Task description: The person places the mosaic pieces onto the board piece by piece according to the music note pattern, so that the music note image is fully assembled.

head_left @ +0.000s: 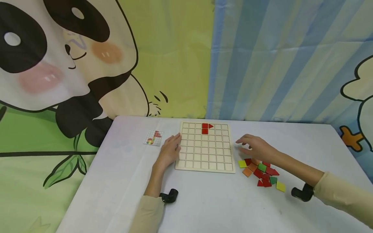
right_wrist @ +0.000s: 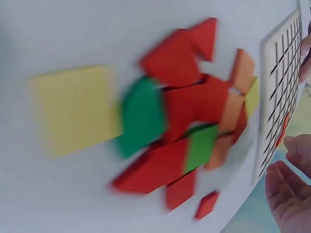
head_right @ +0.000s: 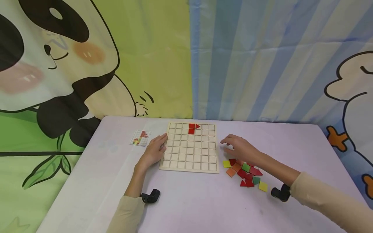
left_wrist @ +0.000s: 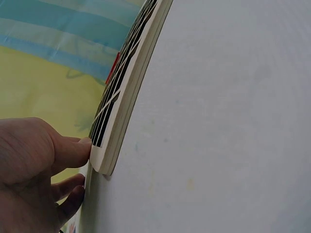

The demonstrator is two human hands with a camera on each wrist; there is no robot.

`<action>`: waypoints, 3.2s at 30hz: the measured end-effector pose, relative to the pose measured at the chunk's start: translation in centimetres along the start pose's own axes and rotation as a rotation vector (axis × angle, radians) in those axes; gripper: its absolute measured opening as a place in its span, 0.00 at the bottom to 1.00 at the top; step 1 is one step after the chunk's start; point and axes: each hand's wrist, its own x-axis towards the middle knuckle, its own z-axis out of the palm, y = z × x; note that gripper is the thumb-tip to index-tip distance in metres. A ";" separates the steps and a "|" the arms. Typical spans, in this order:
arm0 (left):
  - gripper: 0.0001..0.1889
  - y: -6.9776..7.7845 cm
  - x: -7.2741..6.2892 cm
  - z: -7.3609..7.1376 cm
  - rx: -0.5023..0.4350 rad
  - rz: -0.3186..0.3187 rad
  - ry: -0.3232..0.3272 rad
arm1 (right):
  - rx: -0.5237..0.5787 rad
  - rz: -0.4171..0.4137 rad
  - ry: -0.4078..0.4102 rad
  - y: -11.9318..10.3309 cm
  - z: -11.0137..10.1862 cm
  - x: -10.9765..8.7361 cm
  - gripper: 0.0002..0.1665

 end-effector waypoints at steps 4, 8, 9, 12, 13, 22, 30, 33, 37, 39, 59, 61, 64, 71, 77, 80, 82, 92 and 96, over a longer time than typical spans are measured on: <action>0.28 -0.1 -0.1 0.0 -0.010 0.000 -0.002 | -0.005 0.051 0.034 1.2 -0.7 -2.5 0.18; 0.28 -0.1 -0.1 -0.1 -0.015 -0.009 0.004 | 0.004 0.078 0.054 1.9 -0.7 -3.8 0.18; 0.28 -0.1 -0.1 -0.1 -0.015 -0.009 0.007 | 0.009 0.084 0.056 2.0 -0.7 -4.0 0.18; 0.28 -0.1 -0.1 -0.1 -0.014 -0.008 0.005 | -0.009 0.101 0.068 2.2 -0.4 -4.5 0.17; 0.28 -0.1 -0.1 -0.1 -0.015 -0.009 0.004 | -0.025 0.103 0.078 2.2 -0.4 -4.6 0.16; 0.28 -0.1 -0.2 0.0 -0.025 0.006 0.011 | -0.130 0.163 0.152 3.2 -0.2 -4.2 0.11; 0.28 -0.1 -0.2 0.0 -0.031 -0.001 0.008 | -0.148 0.206 0.107 4.8 0.2 -3.6 0.14; 0.28 0.0 -0.1 0.0 -0.028 -0.002 0.008 | -0.157 0.204 0.098 5.2 0.4 -3.5 0.15; 0.27 0.1 -0.1 0.0 -0.023 -0.002 0.011 | -0.166 0.199 0.104 5.7 0.5 -3.4 0.14; 0.27 0.1 -0.2 -0.1 -0.021 -0.004 0.013 | -0.171 0.196 0.103 5.8 0.5 -3.3 0.14; 0.28 0.0 0.0 -0.1 0.004 -0.001 0.009 | 0.168 -0.029 0.075 -0.2 0.8 4.7 0.10; 0.28 0.0 0.0 -0.1 0.004 0.003 0.009 | 0.176 -0.057 0.063 -0.6 1.2 6.0 0.10; 0.28 0.0 -0.1 -0.1 -0.003 0.006 0.011 | 0.176 -0.076 0.045 -0.8 1.9 7.7 0.10; 0.27 -0.1 -0.2 0.1 -0.004 0.000 0.012 | 0.121 -0.132 0.026 -0.8 3.1 10.6 0.10; 0.28 -0.1 -0.1 0.2 -0.015 -0.012 0.003 | 0.021 -0.194 0.033 -1.2 3.4 11.4 0.09; 0.28 0.0 -0.1 0.1 -0.004 -0.015 0.004 | 0.003 -0.197 0.043 -1.4 3.2 11.5 0.10; 0.28 0.0 0.0 0.0 0.001 -0.014 0.005 | 0.000 -0.190 0.048 -1.5 3.1 11.6 0.10; 0.28 0.0 -0.1 -0.1 -0.007 -0.011 0.004 | -0.002 -0.113 0.014 -1.7 2.9 12.1 0.10; 0.28 0.0 0.0 -0.1 -0.008 -0.011 0.007 | -0.016 -0.062 0.002 -1.9 3.1 12.1 0.09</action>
